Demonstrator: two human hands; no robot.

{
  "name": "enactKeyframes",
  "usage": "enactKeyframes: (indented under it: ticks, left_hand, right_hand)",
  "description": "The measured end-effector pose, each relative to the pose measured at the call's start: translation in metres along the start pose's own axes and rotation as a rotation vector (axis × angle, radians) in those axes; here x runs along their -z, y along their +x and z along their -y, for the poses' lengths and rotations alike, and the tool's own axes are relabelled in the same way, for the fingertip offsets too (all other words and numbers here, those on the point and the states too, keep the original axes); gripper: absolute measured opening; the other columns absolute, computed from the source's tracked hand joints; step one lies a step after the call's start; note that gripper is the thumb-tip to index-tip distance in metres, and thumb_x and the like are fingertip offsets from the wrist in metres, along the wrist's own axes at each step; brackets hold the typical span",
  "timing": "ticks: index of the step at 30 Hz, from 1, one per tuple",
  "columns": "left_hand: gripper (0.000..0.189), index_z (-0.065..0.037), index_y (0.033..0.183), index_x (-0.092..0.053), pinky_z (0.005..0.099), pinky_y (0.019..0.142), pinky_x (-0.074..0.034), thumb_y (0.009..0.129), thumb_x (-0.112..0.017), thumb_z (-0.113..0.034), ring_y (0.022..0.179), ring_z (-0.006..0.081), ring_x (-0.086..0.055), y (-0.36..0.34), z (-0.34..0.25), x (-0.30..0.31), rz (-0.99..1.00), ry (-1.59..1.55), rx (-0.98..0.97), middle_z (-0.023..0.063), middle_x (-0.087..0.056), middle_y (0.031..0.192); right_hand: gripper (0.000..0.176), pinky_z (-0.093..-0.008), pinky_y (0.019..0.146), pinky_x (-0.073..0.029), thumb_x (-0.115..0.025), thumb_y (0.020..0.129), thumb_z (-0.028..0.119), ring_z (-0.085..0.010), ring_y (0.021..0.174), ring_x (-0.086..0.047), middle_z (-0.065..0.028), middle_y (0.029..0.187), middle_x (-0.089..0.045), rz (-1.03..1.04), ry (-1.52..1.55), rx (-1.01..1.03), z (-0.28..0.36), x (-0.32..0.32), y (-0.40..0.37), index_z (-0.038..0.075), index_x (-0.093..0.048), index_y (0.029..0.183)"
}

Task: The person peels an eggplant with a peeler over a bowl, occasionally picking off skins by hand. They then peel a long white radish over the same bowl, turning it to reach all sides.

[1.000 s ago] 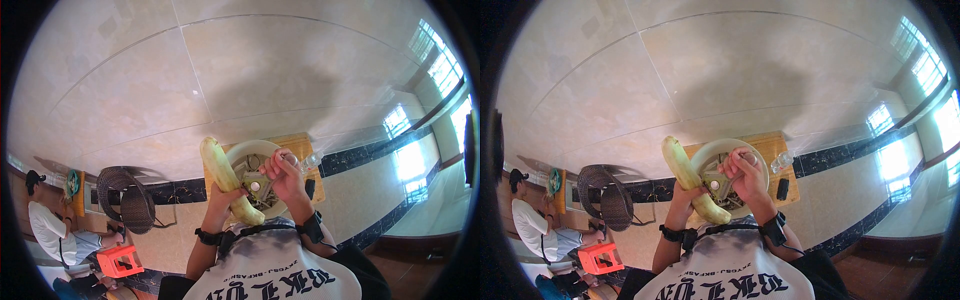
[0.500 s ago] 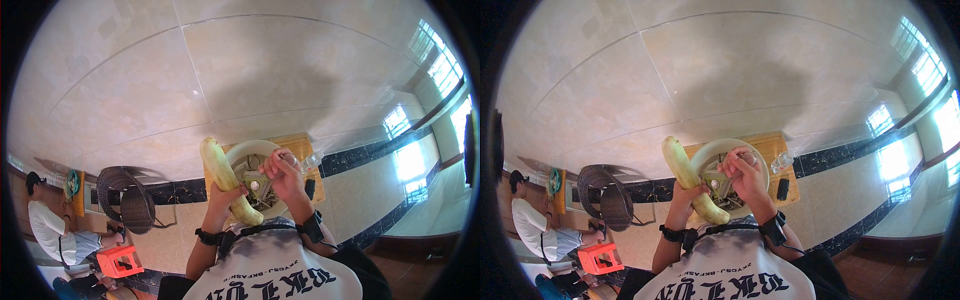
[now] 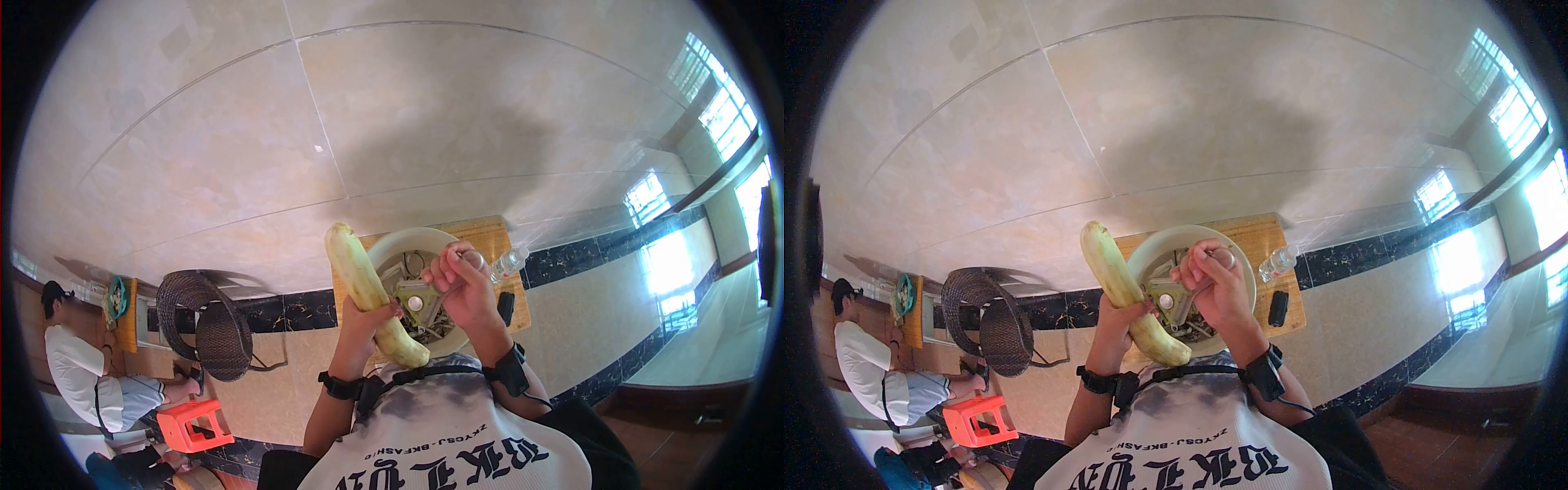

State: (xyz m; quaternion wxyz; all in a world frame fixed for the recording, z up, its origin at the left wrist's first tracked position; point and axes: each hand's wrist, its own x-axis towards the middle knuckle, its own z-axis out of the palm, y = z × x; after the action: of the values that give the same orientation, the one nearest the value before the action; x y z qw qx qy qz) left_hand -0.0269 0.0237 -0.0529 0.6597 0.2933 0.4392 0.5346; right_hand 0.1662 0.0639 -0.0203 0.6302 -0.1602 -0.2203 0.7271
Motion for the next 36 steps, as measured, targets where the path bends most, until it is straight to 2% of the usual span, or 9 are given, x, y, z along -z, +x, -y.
enactKeyframes:
  ticks: [3,12,16,19,22,25,28,31,36]
  left_hand:
    - [0.028,0.002,0.101,-0.063,0.0356,0.068,-0.058,0.075,-0.073,0.004,0.072,0.0221,-0.07,0.002,0.005,0.007,0.034,0.003,-0.003,0.01,-0.068,0.083]
    - [0.02,0.004,0.093,-0.066,0.0358,0.069,-0.059,0.075,-0.074,0.0,0.071,0.0226,-0.07,0.005,0.011,0.014,-0.038,-0.019,0.017,0.0115,-0.069,0.082]
    - [0.022,0.004,0.095,-0.067,0.0357,0.07,-0.059,0.075,-0.074,0.0,0.073,0.0225,-0.07,0.007,0.009,0.016,-0.043,0.011,0.03,0.0125,-0.07,0.084]
    - [0.025,0.004,0.098,-0.067,0.0352,0.072,-0.059,0.075,-0.074,0.0,0.074,0.0221,-0.071,0.007,0.005,0.012,-0.046,0.029,0.028,0.0139,-0.072,0.087]
    - [0.028,0.005,0.101,-0.067,0.0345,0.073,-0.059,0.075,-0.074,0.0,0.076,0.022,-0.071,0.006,-0.001,0.008,-0.025,0.052,0.016,0.015,-0.073,0.091]
    - [0.031,0.006,0.105,-0.067,0.0341,0.074,-0.059,0.075,-0.073,0.0,0.079,0.0225,-0.072,0.007,-0.003,0.007,0.037,0.109,0.011,0.0159,-0.074,0.093]
    - [0.033,0.006,0.108,-0.065,0.0343,0.075,-0.06,0.075,-0.07,0.001,0.081,0.0231,-0.073,0.007,-0.004,0.006,0.067,0.076,0.032,0.017,-0.073,0.095]
    - [0.034,0.007,0.108,-0.064,0.0353,0.075,-0.06,0.075,-0.068,0.002,0.081,0.0237,-0.073,0.007,-0.002,0.007,0.078,-0.01,0.032,0.018,-0.073,0.097]
    - [0.035,0.006,0.108,-0.063,0.0367,0.074,-0.061,0.074,-0.069,-0.001,0.079,0.0241,-0.073,0.005,-0.003,0.011,0.075,0.022,0.014,0.0169,-0.072,0.095]
  right_hand:
    - [0.006,-0.0412,0.079,-0.051,-0.06,0.102,0.01,-0.0162,0.067,-0.051,-0.0013,0.072,-0.05,0.001,-0.011,0.012,0.001,0.003,0.002,0.005,-0.06,0.098]
    - [0.005,-0.042,0.078,-0.051,-0.063,0.1,0.009,-0.0165,0.067,-0.051,-0.0011,0.071,-0.049,-0.038,0.007,0.033,0.005,0.008,0.003,0.006,-0.061,0.096]
    - [0.004,-0.0419,0.077,-0.05,-0.061,0.099,0.007,-0.0167,0.066,-0.051,-0.0017,0.073,-0.051,-0.074,-0.027,0.074,0.011,0.009,0.002,0.006,-0.06,0.095]
    - [0.005,-0.0378,0.073,-0.051,-0.063,0.099,0.008,-0.0159,0.067,-0.055,-0.0025,0.078,-0.059,-0.068,-0.298,0.122,0.013,0.012,0.0,0.005,-0.063,0.095]
    - [0.008,-0.0329,0.065,-0.05,-0.068,0.097,0.012,-0.0141,0.066,-0.06,-0.0039,0.076,-0.063,-0.046,-0.912,-0.04,0.014,0.008,-0.004,0.004,-0.066,0.097]
    - [0.014,-0.0317,0.062,-0.049,-0.075,0.091,0.015,-0.0157,0.064,-0.063,-0.0069,0.072,-0.065,0.182,-1.442,-0.096,0.009,-0.009,-0.008,0.004,-0.07,0.096]
    - [0.015,-0.0352,0.062,-0.05,-0.078,0.086,0.013,-0.0221,0.064,-0.064,-0.0117,0.071,-0.065,0.242,-1.362,0.119,-0.016,0.005,-0.005,0.002,-0.07,0.093]
    - [0.013,-0.0365,0.065,-0.051,-0.077,0.084,0.01,-0.027,0.067,-0.066,-0.0141,0.077,-0.069,0.2,-1.398,0.036,-0.011,0.011,-0.004,0.001,-0.07,0.09]
    - [0.011,-0.0312,0.068,-0.053,-0.075,0.085,0.005,-0.0173,0.07,-0.067,-0.0117,0.078,-0.071,0.209,-1.433,0.276,-0.012,0.033,0.003,0.0,-0.072,0.095]
